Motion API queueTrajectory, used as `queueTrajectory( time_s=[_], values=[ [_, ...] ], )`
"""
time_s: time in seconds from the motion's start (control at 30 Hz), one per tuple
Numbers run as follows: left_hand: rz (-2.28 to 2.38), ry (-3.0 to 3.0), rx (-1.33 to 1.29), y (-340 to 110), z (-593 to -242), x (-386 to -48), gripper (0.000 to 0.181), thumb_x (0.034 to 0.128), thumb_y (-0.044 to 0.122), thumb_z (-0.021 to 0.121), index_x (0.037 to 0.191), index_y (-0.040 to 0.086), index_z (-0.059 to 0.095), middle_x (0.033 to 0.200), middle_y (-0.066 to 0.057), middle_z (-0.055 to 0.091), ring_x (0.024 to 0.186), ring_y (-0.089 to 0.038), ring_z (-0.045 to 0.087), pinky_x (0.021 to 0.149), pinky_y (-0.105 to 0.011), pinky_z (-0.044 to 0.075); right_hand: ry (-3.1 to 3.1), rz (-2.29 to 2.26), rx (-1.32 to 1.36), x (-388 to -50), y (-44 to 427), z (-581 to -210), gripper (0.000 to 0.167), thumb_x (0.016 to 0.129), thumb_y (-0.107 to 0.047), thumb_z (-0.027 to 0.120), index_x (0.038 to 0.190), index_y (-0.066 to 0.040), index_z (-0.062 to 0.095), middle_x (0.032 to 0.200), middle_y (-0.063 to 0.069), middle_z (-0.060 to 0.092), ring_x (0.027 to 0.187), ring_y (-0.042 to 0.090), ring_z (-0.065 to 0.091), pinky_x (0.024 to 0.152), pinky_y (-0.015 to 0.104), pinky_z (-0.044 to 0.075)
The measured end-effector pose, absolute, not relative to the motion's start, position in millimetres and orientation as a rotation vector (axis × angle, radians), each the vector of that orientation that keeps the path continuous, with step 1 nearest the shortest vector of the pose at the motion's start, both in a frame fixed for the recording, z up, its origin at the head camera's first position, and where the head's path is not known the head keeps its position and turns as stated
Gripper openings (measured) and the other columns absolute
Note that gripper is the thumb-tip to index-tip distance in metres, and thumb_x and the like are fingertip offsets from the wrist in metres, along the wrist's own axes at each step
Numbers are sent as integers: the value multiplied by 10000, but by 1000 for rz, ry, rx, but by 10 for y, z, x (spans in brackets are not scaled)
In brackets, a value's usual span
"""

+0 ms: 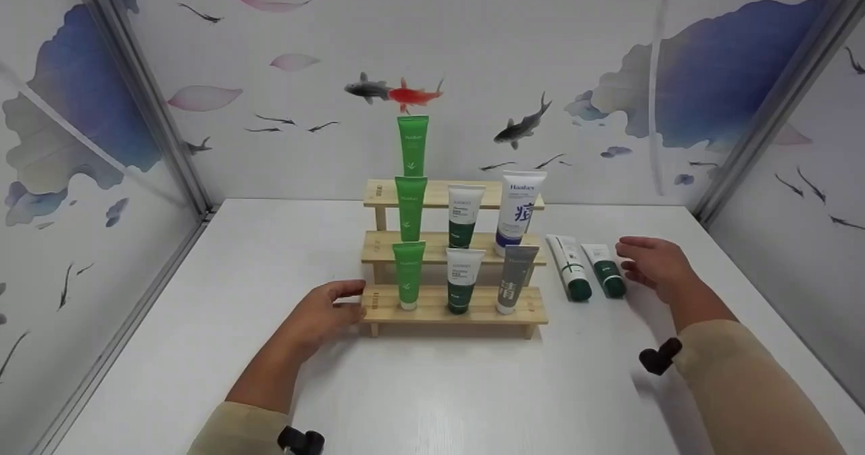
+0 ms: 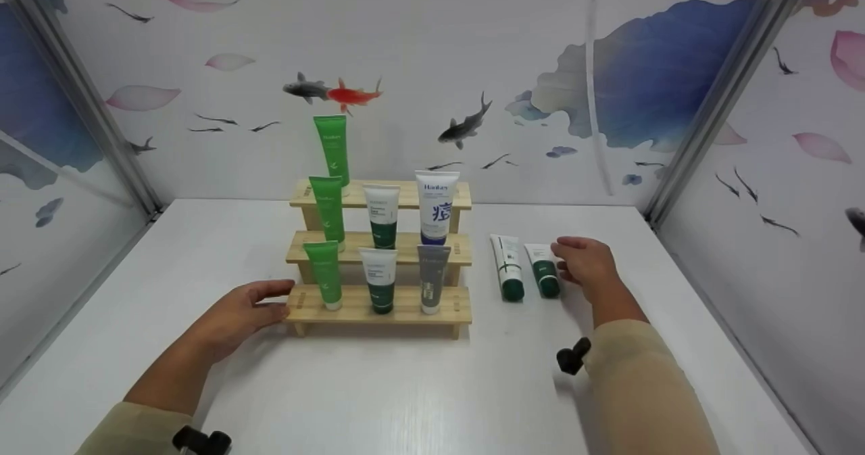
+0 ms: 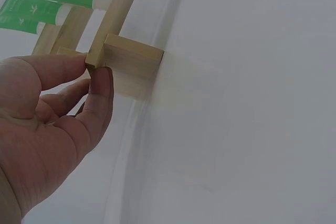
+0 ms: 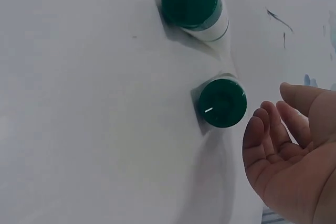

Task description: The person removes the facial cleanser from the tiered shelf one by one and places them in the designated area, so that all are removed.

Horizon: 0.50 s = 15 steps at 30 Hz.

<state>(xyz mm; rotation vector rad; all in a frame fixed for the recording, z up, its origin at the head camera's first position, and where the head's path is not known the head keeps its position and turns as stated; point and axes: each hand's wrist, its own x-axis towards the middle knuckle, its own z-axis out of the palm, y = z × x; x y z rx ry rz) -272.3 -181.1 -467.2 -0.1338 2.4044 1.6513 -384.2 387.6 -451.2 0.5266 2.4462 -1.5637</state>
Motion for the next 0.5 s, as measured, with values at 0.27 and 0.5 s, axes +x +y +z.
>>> queueTrajectory(
  time_s=[0.27,0.5],
  values=[
    [1647,2402,-121,-1828,-4662,-2727,554,999,132,719,1535,125,583,1623,-78,543,1405,-282,609,1072,-401,567,2482,-1593,392,-3707,3628,-4295,675,1074,-492,609,1643,-175,434,1640,131,486,1376,261,549,948,178,575],
    [1646,2393,-116,-1819,-4656,-2724,561,997,136,715,1541,119,577,1624,-82,543,1396,-277,617,1073,-404,570,2525,-1655,272,-3540,3357,-4077,629,1056,-513,632,1573,-177,511,1470,42,580,1257,213,600,959,193,581]
  ],
)
